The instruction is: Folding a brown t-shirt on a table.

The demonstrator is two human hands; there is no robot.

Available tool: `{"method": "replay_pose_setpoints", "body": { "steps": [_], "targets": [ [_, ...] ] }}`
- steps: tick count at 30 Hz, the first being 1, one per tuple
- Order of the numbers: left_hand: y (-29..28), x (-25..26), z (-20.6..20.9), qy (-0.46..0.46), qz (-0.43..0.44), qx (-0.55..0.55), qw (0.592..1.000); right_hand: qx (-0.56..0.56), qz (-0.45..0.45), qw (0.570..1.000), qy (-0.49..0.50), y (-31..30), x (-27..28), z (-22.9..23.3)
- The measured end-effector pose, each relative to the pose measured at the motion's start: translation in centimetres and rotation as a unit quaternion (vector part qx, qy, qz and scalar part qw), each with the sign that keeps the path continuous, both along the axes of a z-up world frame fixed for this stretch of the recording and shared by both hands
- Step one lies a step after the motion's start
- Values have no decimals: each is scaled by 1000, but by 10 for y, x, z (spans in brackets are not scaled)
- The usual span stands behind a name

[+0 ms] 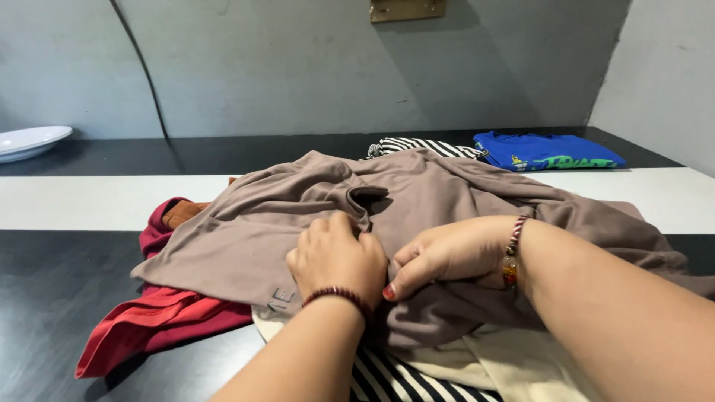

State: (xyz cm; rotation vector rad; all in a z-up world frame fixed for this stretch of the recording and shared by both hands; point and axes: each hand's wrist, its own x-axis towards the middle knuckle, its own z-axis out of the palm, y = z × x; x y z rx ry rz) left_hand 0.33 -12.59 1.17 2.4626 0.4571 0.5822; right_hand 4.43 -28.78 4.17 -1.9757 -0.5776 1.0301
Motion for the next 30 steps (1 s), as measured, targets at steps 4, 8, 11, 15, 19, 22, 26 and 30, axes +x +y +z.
{"method": "replay_pose_setpoints", "body": {
  "steps": [4,8,11,15,19,22,26,30],
  "targets": [
    [0,-10,-5,-23,-25,83,996,15,4,997,69,-16,8,-10],
    [5,-11,-11,-48,-58,70,995,18,-26,990,135,-36,7,-6],
    [4,-12,-13,-63,-62,79,993,-11,-89,986,138,-46,0,12],
    [-3,-18,5,21,-64,95,993,-202,-166,964,-52,-58,-3,33],
    [-33,-33,35,115,-32,80,990,-187,-232,954,-35,-58,-2,21],
    [-51,-43,26,209,-108,110,966,-233,-73,966,-90,-66,18,-3],
    [-54,-35,-17,20,-186,128,974,-141,-185,973,7,-73,17,-9],
    [-52,-38,-12,-33,-199,102,974,-124,-213,969,1,-73,17,-10]
  ]
}}
